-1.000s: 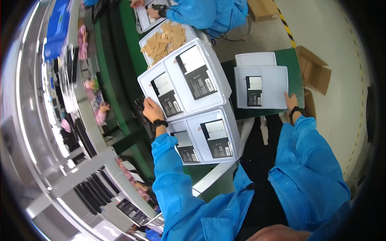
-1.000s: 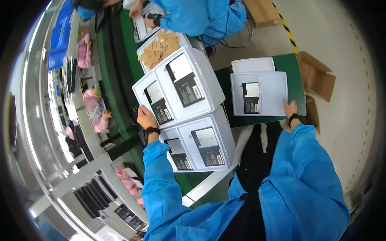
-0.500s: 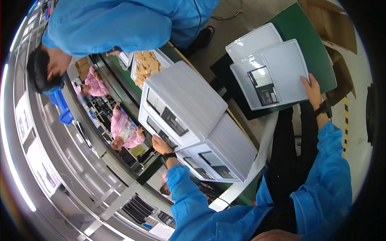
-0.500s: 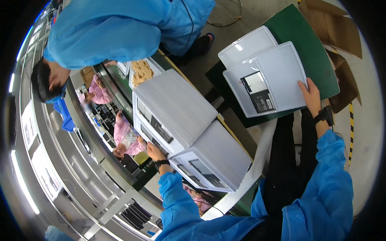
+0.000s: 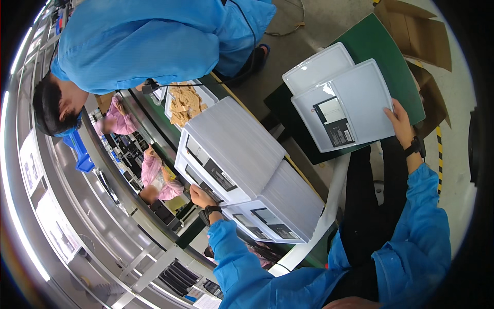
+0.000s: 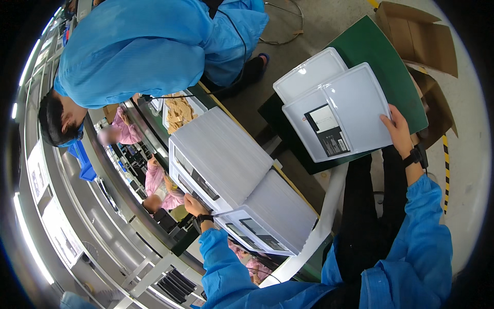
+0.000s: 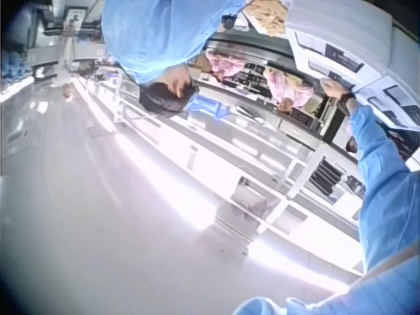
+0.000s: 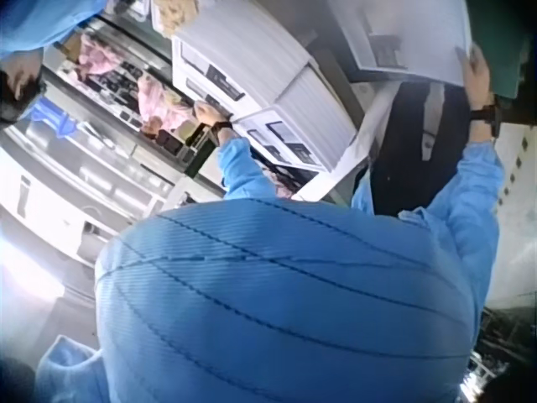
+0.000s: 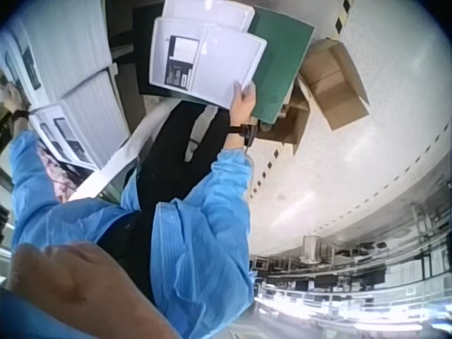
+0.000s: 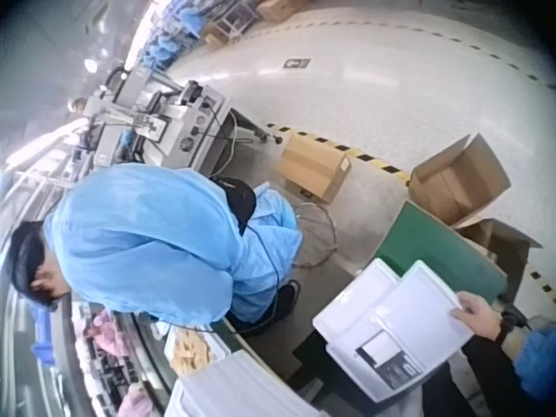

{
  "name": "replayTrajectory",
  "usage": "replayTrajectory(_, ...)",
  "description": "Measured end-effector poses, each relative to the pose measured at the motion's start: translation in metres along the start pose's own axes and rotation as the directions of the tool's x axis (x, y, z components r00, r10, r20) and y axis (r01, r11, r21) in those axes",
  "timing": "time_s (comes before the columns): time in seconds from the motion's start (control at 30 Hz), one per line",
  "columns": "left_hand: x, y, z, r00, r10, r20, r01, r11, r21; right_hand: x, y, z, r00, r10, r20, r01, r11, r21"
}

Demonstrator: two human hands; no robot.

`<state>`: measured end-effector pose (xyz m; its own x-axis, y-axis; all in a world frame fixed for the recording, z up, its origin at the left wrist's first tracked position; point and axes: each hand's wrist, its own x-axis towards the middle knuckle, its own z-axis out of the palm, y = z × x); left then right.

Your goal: Applying labels to battery packs and installing them into device chassis on an assembly line.

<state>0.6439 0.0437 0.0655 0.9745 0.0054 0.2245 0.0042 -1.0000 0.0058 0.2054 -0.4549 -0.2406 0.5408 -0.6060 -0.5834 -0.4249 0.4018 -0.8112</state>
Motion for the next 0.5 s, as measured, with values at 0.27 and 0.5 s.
replayTrajectory(0.27, -0.230, 0.221, -0.064, 0.920, 0.287, 0.267, -0.089, 0.816, -0.571, 0.004, 0.006, -0.016, 0.995, 0.053, 0.085, -0.066, 0.985, 0.161)
replayTrajectory(0.5, -0.358, 0.275, 0.185, 0.838, -0.067, 0.542, 0.393, 0.764, -0.512, 0.006, -0.004, -0.025, 0.988, 0.028, 0.149, -0.046, 0.992, 0.118)
